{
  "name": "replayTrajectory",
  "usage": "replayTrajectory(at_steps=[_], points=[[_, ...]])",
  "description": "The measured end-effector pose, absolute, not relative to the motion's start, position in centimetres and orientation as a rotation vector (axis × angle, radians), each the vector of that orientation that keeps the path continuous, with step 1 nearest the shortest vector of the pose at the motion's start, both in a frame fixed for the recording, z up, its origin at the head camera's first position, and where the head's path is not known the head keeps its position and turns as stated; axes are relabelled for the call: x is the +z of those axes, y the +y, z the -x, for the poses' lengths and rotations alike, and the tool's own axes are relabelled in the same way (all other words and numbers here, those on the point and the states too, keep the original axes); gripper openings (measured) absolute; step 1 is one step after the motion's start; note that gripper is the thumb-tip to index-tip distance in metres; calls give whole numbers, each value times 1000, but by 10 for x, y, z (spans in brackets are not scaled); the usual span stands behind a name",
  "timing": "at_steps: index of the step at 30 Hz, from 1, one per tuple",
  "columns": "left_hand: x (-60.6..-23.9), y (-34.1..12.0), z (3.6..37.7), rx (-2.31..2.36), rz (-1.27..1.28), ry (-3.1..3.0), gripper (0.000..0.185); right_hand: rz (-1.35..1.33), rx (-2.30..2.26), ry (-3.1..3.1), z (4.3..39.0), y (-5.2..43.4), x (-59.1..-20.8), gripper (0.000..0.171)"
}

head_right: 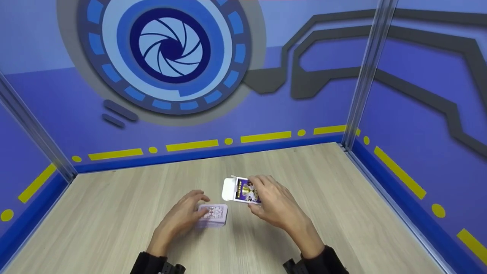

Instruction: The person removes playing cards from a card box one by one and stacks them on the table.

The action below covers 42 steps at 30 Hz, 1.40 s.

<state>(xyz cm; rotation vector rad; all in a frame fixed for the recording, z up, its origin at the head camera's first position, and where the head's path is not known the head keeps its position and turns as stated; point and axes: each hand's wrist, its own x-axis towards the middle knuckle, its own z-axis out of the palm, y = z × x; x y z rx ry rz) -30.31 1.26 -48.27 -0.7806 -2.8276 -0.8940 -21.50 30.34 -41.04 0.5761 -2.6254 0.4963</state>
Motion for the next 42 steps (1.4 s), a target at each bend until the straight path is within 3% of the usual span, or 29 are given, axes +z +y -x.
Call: replayTrajectory(at_steps=[9, 17, 42], points=[[-447, 31, 288, -1050, 654, -2470, 9, -565, 481, -2635, 215, 302, -411, 63], [-423, 54, 260, -1385, 797, -2279, 6, -565, 493, -2647, 215, 301, -411, 65], [-447, 72, 263, -1980, 693, -2344, 23, -710, 488, -2616, 215, 290, -414, 66]])
